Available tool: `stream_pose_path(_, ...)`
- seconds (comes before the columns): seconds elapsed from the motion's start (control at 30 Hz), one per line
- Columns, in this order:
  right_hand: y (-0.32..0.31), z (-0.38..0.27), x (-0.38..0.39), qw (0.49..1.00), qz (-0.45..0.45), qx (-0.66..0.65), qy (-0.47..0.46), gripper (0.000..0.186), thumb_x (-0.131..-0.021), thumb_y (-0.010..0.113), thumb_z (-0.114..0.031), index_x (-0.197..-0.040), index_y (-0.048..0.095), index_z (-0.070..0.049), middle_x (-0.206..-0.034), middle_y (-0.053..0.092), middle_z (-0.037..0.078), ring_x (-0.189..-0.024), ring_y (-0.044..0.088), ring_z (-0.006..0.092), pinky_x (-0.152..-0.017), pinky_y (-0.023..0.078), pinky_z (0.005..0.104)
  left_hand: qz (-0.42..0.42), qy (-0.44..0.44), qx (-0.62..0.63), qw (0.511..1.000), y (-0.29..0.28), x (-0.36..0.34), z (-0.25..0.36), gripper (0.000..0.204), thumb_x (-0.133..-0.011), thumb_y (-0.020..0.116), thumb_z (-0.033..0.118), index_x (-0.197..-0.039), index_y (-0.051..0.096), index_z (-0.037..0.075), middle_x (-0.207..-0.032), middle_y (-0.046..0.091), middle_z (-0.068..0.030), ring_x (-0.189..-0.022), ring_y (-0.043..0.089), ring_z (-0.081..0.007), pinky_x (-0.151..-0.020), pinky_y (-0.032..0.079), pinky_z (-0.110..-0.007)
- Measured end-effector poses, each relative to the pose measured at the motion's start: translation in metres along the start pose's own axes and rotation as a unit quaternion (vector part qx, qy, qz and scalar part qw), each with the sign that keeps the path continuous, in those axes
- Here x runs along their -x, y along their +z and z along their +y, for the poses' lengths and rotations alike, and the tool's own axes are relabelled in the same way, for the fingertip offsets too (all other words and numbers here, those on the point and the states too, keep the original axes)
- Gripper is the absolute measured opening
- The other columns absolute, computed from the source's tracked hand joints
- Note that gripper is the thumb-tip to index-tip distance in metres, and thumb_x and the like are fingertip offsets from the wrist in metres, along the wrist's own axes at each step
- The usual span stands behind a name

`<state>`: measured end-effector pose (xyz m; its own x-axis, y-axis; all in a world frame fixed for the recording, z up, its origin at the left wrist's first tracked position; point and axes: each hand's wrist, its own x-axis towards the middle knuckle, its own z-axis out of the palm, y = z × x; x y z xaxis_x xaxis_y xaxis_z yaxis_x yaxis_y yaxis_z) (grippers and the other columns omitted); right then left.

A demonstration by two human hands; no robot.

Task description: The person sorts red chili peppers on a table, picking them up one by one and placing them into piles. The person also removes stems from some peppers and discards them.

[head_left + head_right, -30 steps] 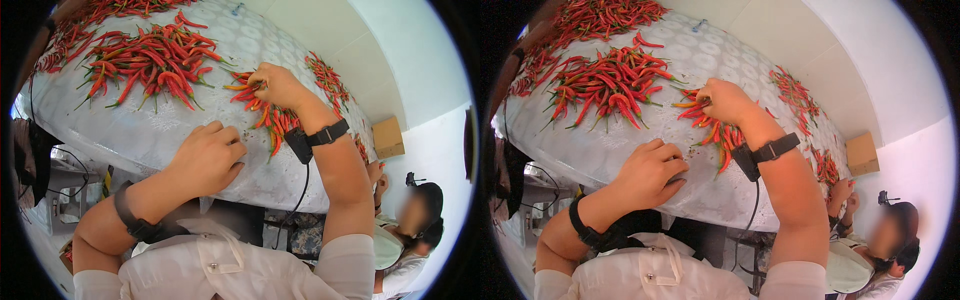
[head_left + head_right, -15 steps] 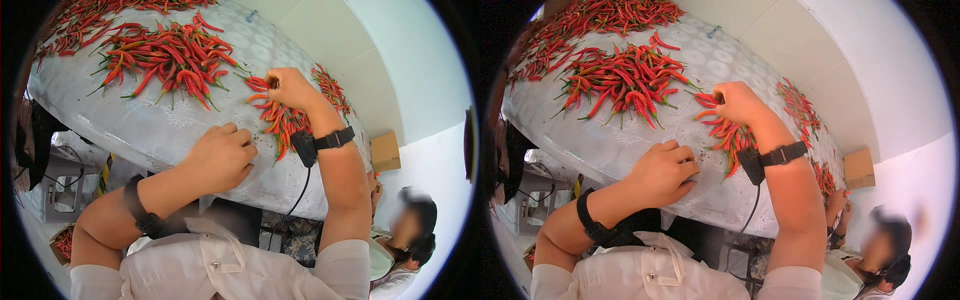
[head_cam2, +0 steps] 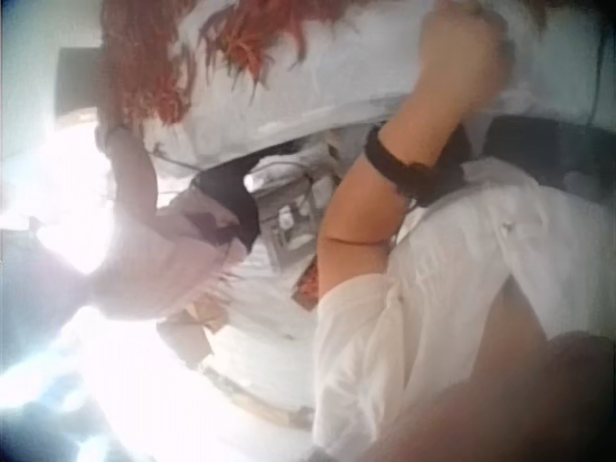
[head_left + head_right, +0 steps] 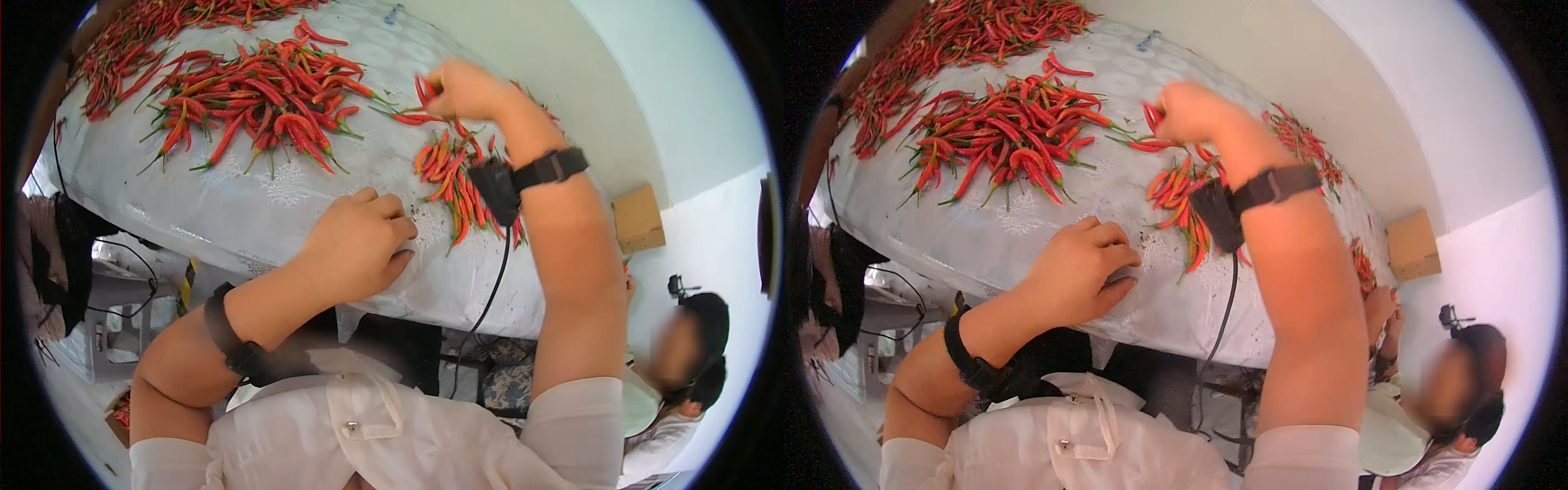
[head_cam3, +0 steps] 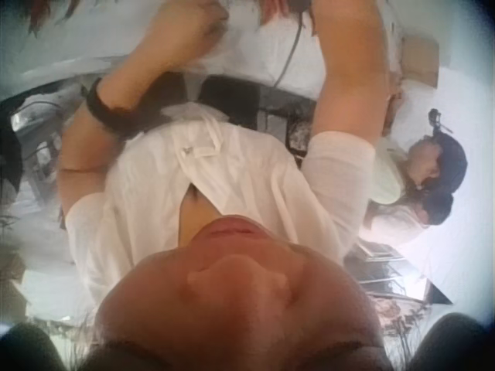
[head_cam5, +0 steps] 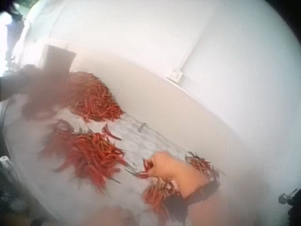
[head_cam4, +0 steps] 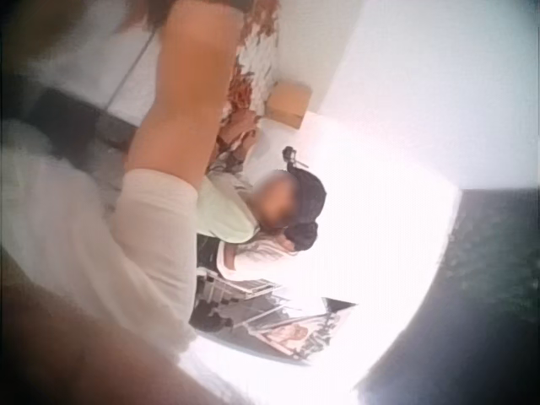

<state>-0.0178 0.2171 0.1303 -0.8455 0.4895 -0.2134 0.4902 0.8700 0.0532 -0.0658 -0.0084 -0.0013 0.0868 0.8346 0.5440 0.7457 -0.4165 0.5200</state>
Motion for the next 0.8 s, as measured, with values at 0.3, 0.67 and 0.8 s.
stream_pose_path(0.3,-0.018,0.023,0.060,0.906,0.269,-0.322,-0.052,0.044,-0.080,0.072,-0.020,-0.117,0.063,0.001,-0.109,0.068,0.016,-0.094,0.066,0.0193,-0.082,0.052,0.0310,-0.006,0.009,-0.018,1.000,-0.003,-0.001,0.007,0.019,-0.073,0.072,0.016,-0.090,0.068,0.007,-0.092,0.061,-0.0083,-0.084,0.057,-0.0296,-0.075,0.048,-0.039)
stream_pose_path(0.67,0.108,0.067,0.184,0.988,0.117,-0.104,0.004,0.039,-0.074,0.065,-0.012,-0.112,0.064,-0.003,-0.112,0.063,0.015,-0.108,0.057,0.0320,-0.095,0.044,0.0409,-0.059,0.002,-0.037,0.998,-0.005,-0.005,0.006,0.020,-0.076,0.070,0.018,-0.093,0.069,0.008,-0.095,0.062,-0.0105,-0.086,0.058,-0.0311,-0.077,0.048,-0.040)
stream_pose_path(0.8,0.131,0.051,0.222,0.972,0.210,-0.106,-0.019,0.035,-0.073,0.064,-0.007,-0.108,0.064,-0.005,-0.117,0.059,0.015,-0.114,0.052,0.0313,-0.099,0.040,0.0419,-0.115,-0.066,0.001,0.991,-0.014,-0.031,0.006,0.020,-0.077,0.070,0.021,-0.094,0.070,0.010,-0.096,0.063,-0.0117,-0.089,0.059,-0.0320,-0.079,0.048,-0.040)
